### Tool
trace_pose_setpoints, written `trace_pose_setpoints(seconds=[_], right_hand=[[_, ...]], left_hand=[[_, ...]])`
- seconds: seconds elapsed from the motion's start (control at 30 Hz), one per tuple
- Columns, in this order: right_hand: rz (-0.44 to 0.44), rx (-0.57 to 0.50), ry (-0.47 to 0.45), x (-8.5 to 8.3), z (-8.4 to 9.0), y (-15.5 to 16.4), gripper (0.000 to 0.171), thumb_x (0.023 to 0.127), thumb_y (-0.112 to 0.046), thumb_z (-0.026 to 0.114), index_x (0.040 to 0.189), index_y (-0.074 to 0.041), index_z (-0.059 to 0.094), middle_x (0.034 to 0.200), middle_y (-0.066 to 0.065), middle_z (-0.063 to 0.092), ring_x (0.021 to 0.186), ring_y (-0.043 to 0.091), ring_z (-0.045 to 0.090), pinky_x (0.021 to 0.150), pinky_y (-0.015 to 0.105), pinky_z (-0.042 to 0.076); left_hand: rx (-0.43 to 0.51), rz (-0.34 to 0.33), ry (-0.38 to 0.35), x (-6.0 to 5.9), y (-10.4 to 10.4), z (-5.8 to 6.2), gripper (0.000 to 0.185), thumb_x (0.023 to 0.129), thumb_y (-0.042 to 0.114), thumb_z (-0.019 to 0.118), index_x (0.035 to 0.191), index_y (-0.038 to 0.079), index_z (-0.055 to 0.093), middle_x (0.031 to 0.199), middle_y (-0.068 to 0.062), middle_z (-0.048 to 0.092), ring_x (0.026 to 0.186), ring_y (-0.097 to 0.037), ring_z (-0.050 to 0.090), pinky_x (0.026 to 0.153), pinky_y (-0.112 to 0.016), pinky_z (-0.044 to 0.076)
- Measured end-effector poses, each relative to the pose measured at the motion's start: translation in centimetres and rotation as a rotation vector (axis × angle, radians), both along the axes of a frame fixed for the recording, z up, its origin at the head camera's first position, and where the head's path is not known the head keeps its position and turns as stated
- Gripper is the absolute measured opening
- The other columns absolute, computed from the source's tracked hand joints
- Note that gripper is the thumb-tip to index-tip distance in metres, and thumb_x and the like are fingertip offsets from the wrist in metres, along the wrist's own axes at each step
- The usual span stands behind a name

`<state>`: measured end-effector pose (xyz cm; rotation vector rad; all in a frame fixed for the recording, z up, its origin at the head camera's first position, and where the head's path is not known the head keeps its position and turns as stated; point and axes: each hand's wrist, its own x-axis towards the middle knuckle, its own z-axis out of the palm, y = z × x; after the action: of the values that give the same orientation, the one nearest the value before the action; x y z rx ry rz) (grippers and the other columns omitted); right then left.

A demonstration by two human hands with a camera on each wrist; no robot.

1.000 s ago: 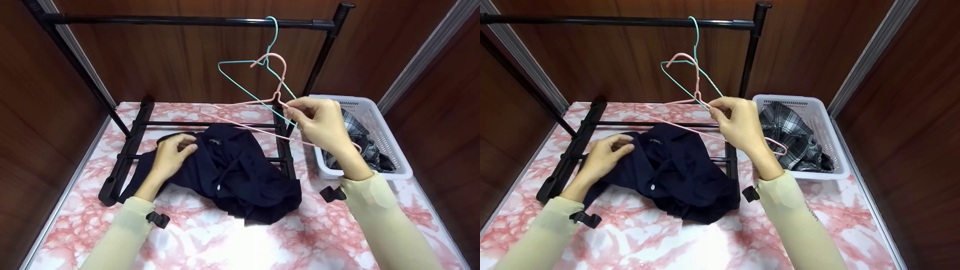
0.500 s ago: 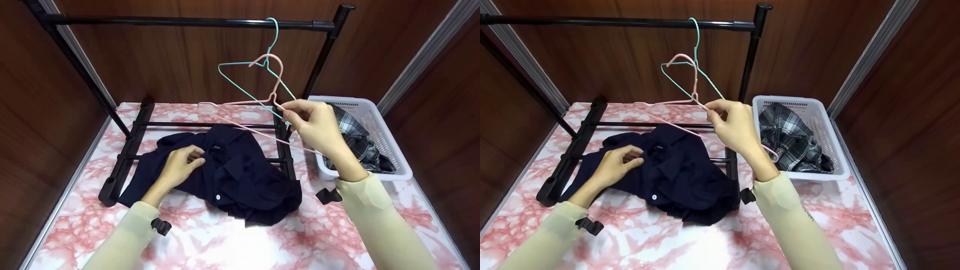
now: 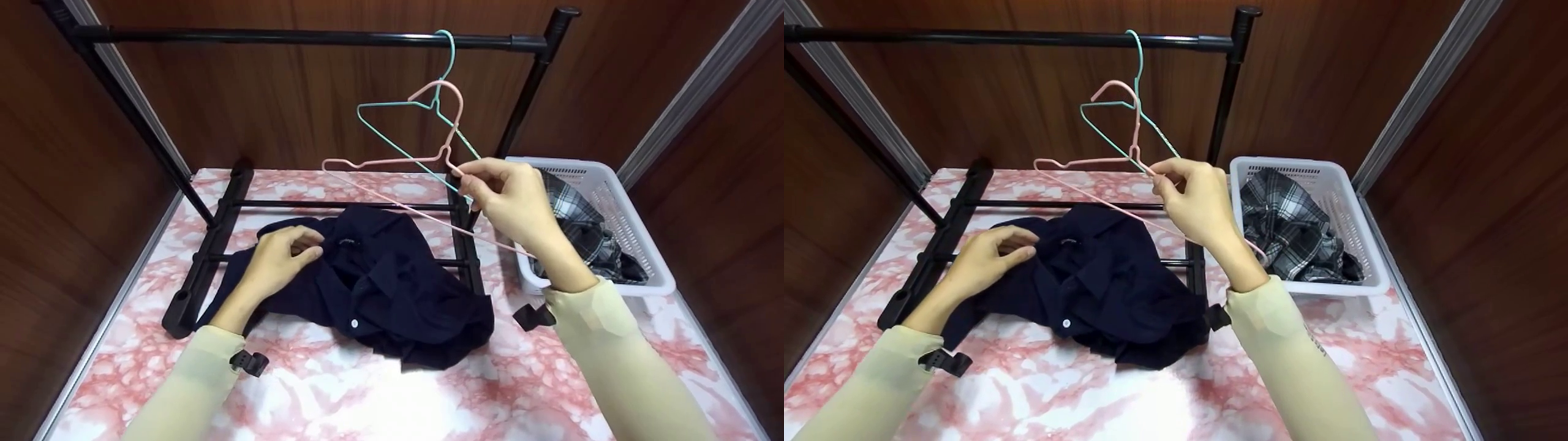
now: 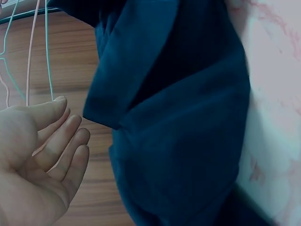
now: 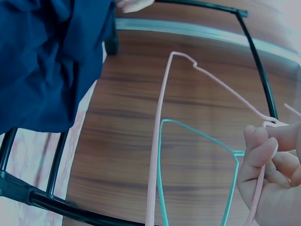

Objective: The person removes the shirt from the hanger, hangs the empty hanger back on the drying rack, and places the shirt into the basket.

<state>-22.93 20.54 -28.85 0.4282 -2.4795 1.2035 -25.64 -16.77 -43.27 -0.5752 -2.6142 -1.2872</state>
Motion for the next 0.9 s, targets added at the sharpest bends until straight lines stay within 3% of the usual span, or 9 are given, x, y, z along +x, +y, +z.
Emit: trace_pose_setpoints(seconds=[0.17,0.3,0.43,0.57,0.73,0.9], right_hand=[[0.005,0.0,0.004,-0.3,0.5,-0.5,0.017,0.101,-0.005,0.067,0.108,-0.009,0.082,0.081,0.002,0.075,0.061,0.007,0.067,0.057,0.019,0.051],[0.004,0.0,0.013,-0.4,1.2,-0.8,0.017,0.102,-0.005,0.066,0.108,-0.009,0.081,0.079,0.001,0.074,0.061,0.009,0.067,0.055,0.018,0.05],[0.009,0.0,0.031,-0.6,1.8,-1.3,0.019,0.102,-0.004,0.065,0.108,-0.011,0.082,0.079,0.002,0.074,0.059,0.01,0.068,0.053,0.018,0.051],[0.012,0.0,0.038,-0.8,2.1,-1.6,0.021,0.102,-0.004,0.064,0.109,-0.012,0.081,0.081,0.005,0.075,0.058,0.012,0.069,0.053,0.019,0.053],[0.015,0.001,0.039,-1.0,2.3,-1.8,0.021,0.103,-0.003,0.062,0.11,-0.01,0.081,0.083,0.009,0.076,0.058,0.015,0.069,0.052,0.02,0.052],[0.015,-0.007,0.041,-1.2,2.6,-2.3,0.019,0.104,-0.003,0.061,0.11,-0.008,0.078,0.083,0.01,0.076,0.057,0.015,0.069,0.053,0.02,0.053]], left_hand=[[-0.017,0.041,0.055,0.1,-0.4,1.2,0.019,0.096,0.01,0.079,0.115,0.007,0.078,0.107,-0.008,0.079,0.1,-0.023,0.073,0.092,-0.04,0.058],[-0.004,0.1,0.205,-0.3,-0.8,3.6,0.021,0.097,0.011,0.078,0.118,0.008,0.079,0.113,-0.009,0.078,0.103,-0.027,0.072,0.094,-0.041,0.054],[0.036,0.171,0.418,-1.2,-1.4,7.7,0.022,0.097,0.012,0.077,0.118,0.006,0.079,0.119,-0.008,0.078,0.109,-0.027,0.071,0.098,-0.041,0.051],[0.092,0.232,0.557,-2.6,-1.8,12.7,0.024,0.098,0.011,0.075,0.121,0.006,0.078,0.12,-0.008,0.077,0.112,-0.024,0.067,0.105,-0.037,0.046],[0.096,0.279,0.649,-4.5,-1.8,18.1,0.029,0.099,0.013,0.072,0.126,0.008,0.075,0.121,-0.01,0.074,0.115,-0.026,0.063,0.112,-0.033,0.038],[-0.053,0.325,0.65,-6.5,-1.7,21.0,0.035,0.101,0.022,0.068,0.135,0.015,0.072,0.136,-0.004,0.069,0.131,-0.024,0.054,0.116,-0.034,0.031]])
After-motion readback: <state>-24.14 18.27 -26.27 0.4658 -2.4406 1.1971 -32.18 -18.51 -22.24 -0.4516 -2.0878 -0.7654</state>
